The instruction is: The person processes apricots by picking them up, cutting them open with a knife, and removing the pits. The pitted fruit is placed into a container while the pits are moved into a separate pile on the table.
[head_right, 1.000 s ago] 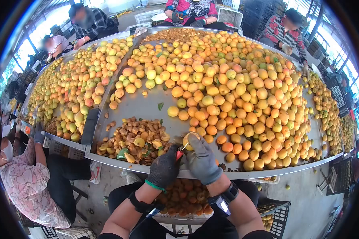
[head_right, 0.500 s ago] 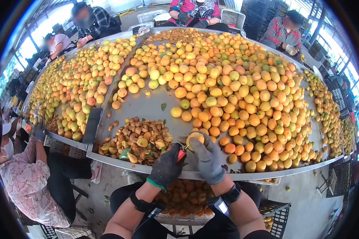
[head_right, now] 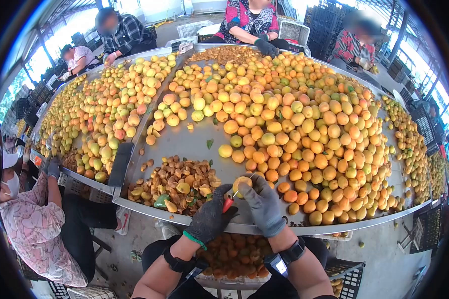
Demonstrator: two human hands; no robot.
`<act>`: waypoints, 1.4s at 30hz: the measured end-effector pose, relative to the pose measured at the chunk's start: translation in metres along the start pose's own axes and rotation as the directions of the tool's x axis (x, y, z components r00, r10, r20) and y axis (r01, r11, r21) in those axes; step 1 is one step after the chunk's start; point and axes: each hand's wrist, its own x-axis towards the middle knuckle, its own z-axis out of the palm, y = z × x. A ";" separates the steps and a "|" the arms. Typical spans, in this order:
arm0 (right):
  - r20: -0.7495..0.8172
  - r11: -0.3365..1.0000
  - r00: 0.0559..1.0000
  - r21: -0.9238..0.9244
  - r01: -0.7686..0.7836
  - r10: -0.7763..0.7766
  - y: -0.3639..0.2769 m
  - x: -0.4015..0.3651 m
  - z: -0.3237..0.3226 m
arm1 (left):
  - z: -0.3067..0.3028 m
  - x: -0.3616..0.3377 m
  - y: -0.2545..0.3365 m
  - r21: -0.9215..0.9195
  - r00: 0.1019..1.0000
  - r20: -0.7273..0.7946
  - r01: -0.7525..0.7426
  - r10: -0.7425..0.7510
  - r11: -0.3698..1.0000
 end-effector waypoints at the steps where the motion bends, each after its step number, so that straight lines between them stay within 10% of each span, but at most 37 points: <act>1: 0.006 0.998 0.999 -0.055 0.042 -0.042 0.001 -0.001 0.001 | -0.001 0.000 0.003 0.000 1.000 -0.004 0.031 -0.031 1.000; 5: 0.085 0.848 0.974 -0.480 0.226 -0.211 0.003 0.005 -0.006 | 0.001 0.002 0.003 -0.004 1.000 -0.007 0.002 -0.002 1.000; 8: 0.040 0.856 0.999 -0.517 0.025 -0.005 -0.017 -0.002 0.000 | 0.000 0.000 0.009 0.026 0.999 -0.034 -0.025 0.026 0.999; 17: 0.046 0.999 0.999 -0.017 -0.028 0.029 -0.007 -0.012 0.009 | 0.001 0.004 0.013 -0.022 0.999 -0.024 -0.047 0.046 0.999; 22: 0.071 0.735 0.965 -0.634 0.239 -0.252 -0.021 -0.017 0.012 | 0.017 0.009 -0.012 -0.140 0.993 0.012 -0.112 0.115 0.984; 27: 0.051 0.952 0.995 -0.289 0.102 -0.091 -0.010 -0.012 0.007 | 0.002 0.010 0.010 -0.224 0.996 0.025 -0.077 0.085 0.972; 29: 0.088 0.984 0.994 -0.161 0.073 -0.059 -0.008 -0.012 0.002 | -0.010 0.007 0.023 -0.049 0.983 0.114 0.152 -0.146 0.987; 31: 0.118 0.969 0.967 -0.134 -0.210 0.226 -0.007 -0.011 -0.003 | -0.005 0.006 0.018 0.003 0.989 0.072 0.129 -0.129 0.992; 38: 0.155 0.984 0.988 -0.178 0.019 0.009 -0.001 -0.013 0.007 | -0.007 0.009 0.011 -0.241 0.997 0.069 -0.029 0.047 0.970; 41: 0.074 0.994 0.994 0.082 0.070 -0.076 0.000 -0.019 0.011 | -0.006 0.013 0.017 -0.387 0.998 0.049 -0.003 0.024 0.922; 42: 0.198 0.949 0.974 -0.271 0.161 -0.109 -0.002 -0.024 0.008 | -0.004 0.019 0.008 -0.390 0.999 0.046 -0.004 0.024 0.921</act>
